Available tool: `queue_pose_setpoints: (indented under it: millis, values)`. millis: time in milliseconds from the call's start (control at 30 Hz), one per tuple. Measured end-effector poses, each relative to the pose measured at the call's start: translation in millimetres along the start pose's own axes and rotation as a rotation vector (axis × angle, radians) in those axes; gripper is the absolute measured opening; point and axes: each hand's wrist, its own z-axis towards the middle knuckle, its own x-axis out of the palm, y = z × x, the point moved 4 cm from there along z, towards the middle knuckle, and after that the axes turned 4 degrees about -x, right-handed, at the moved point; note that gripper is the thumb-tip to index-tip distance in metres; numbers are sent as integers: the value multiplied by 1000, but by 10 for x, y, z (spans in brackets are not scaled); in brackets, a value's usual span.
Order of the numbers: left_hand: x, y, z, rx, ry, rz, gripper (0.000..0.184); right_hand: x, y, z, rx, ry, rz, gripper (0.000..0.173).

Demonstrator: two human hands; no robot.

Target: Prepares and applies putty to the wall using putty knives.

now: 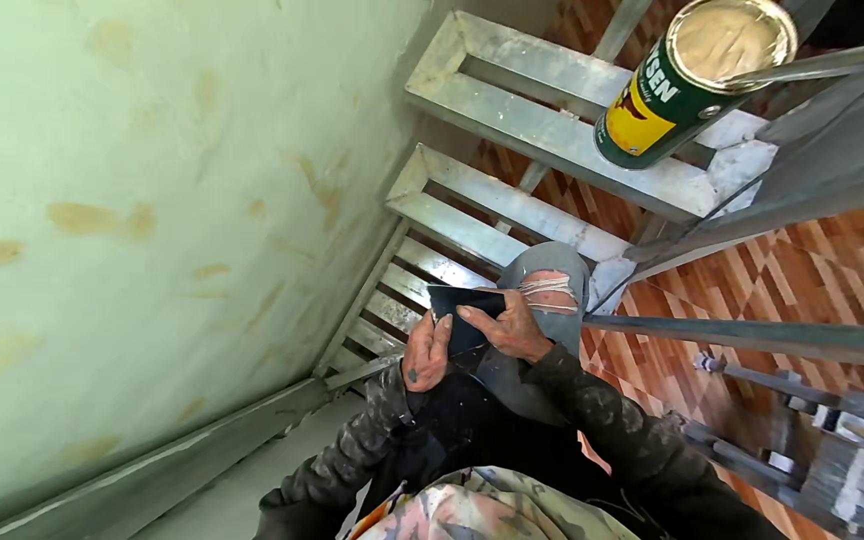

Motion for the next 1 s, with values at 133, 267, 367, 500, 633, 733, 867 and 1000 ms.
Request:
queue_pose_setpoints:
  millis: [133,267,367,500,633,733,867,1000]
  values:
    - [48,-27,41,-24,-152,-238,29,-44,76,-68,17,-115,30,12]
    - [58,-13,90,76,-255,-183,31,-196,50,-255,66,-316,-16,11]
    - [163,-13,86,109,-224,-72,26,-201,54,-319,103,-342,-14,13]
    - [234,-21,74,153,-171,36,26,-178,73,-309,76,-338,-42,14]
    - [234,-9,28,129,-92,47,27,-174,116,-260,-5,-266,-72,16]
    - [180,-65,53,113,-31,89,28,-172,104,-201,-13,-223,-42,12]
    - [94,-126,106,25,66,144,28,-177,52,-154,-5,-196,-25,10]
    - [114,-115,87,-72,135,13,25,-165,35,-147,40,-170,-9,12]
